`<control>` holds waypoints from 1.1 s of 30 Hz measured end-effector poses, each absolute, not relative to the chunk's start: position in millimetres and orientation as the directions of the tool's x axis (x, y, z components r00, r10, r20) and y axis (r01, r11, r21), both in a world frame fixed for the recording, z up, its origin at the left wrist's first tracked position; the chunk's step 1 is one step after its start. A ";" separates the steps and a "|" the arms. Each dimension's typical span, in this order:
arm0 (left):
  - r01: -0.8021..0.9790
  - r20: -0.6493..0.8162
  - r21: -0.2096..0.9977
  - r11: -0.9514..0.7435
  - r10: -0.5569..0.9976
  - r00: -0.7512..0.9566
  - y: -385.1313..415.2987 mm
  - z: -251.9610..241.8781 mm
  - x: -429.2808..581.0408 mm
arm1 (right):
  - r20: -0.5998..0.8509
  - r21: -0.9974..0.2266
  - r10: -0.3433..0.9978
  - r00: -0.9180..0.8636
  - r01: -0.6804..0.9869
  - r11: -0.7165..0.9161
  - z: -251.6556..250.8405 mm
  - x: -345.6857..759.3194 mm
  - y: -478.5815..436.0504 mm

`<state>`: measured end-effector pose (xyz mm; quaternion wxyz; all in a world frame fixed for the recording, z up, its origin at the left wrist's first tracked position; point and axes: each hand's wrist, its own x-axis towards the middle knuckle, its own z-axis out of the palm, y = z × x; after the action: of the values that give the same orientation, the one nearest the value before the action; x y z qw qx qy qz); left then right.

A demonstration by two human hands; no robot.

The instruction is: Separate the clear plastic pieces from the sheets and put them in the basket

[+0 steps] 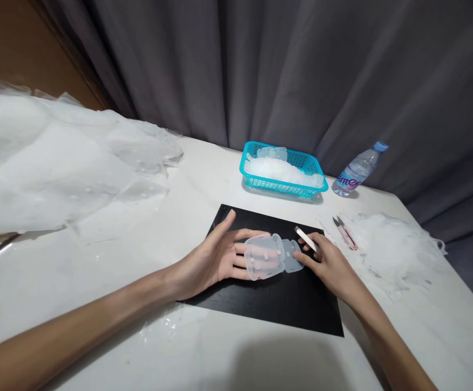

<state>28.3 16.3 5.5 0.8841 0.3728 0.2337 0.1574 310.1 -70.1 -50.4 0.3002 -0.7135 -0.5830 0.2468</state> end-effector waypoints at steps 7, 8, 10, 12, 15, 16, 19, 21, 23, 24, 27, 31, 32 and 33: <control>-0.118 -0.280 0.742 0.660 0.465 0.840 17.0 5.6 28.3 | -0.076 -0.757 0.982 0.172 0.632 -0.169 -42.9 307.5 -68.2; -0.122 -0.279 0.741 0.660 0.468 0.839 17.2 5.5 28.4 | -0.085 -0.786 0.981 0.174 0.593 -0.173 -39.2 306.8 -67.5; -0.128 -0.276 0.739 0.662 0.470 0.838 17.2 5.5 28.6 | -0.089 -0.857 0.981 0.171 0.490 -0.163 -31.2 304.5 -66.0; -0.132 -0.272 0.737 0.662 0.470 0.839 17.0 6.0 28.8 | -0.089 -0.906 0.980 0.176 0.394 -0.153 -23.8 302.3 -64.8; -0.127 -0.277 0.740 0.661 0.472 0.837 17.1 6.8 28.8 | -0.112 -0.918 0.981 0.155 0.363 -0.162 -16.2 300.6 -64.9; -0.127 -0.279 0.739 0.662 0.472 0.836 17.5 6.9 28.8 | -0.116 -0.912 0.983 0.140 0.378 -0.162 -14.6 300.5 -65.4; -0.131 -0.278 0.736 0.664 0.473 0.836 19.1 6.7 28.6 | -0.103 -0.892 0.989 0.106 0.430 -0.139 -10.3 300.8 -67.2; -0.132 -0.277 0.740 0.659 0.479 0.833 19.2 5.9 28.3 | -0.086 -0.898 0.992 0.098 0.423 -0.119 -7.1 300.8 -67.7; -0.117 -0.284 0.755 0.645 0.483 0.828 18.2 4.3 27.6 | -0.075 -0.921 0.993 0.096 0.375 -0.106 -3.7 300.3 -67.5; -0.109 -0.283 0.770 0.628 0.490 0.825 17.8 3.2 27.4 | -0.072 -0.934 0.993 0.097 0.343 -0.101 -2.1 299.8 -67.1; -0.093 -0.234 0.878 0.469 0.591 0.772 25.2 -0.6 30.5 | -0.069 -0.960 0.992 0.105 0.262 -0.094 1.0 297.7 -65.9; -0.063 0.025 0.998 0.014 0.812 0.583 79.0 5.2 59.6 | -0.055 -0.965 0.990 0.131 0.247 -0.086 0.0 295.8 -64.0; -0.044 0.131 0.991 -0.126 0.855 0.501 100.0 10.2 72.3 | -0.039 -0.964 0.989 0.144 0.255 -0.076 -0.9 295.9 -63.5; -0.004 0.235 0.966 -0.257 0.876 0.422 121.7 16.4 86.3 | -0.021 -0.963 0.988 0.155 0.263 -0.062 -1.9 296.2 -62.9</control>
<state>86.3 121.7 16.4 0.5149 0.6677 0.3263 0.4273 296.2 -62.9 -1.9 0.4537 -0.6098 -0.5128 0.3991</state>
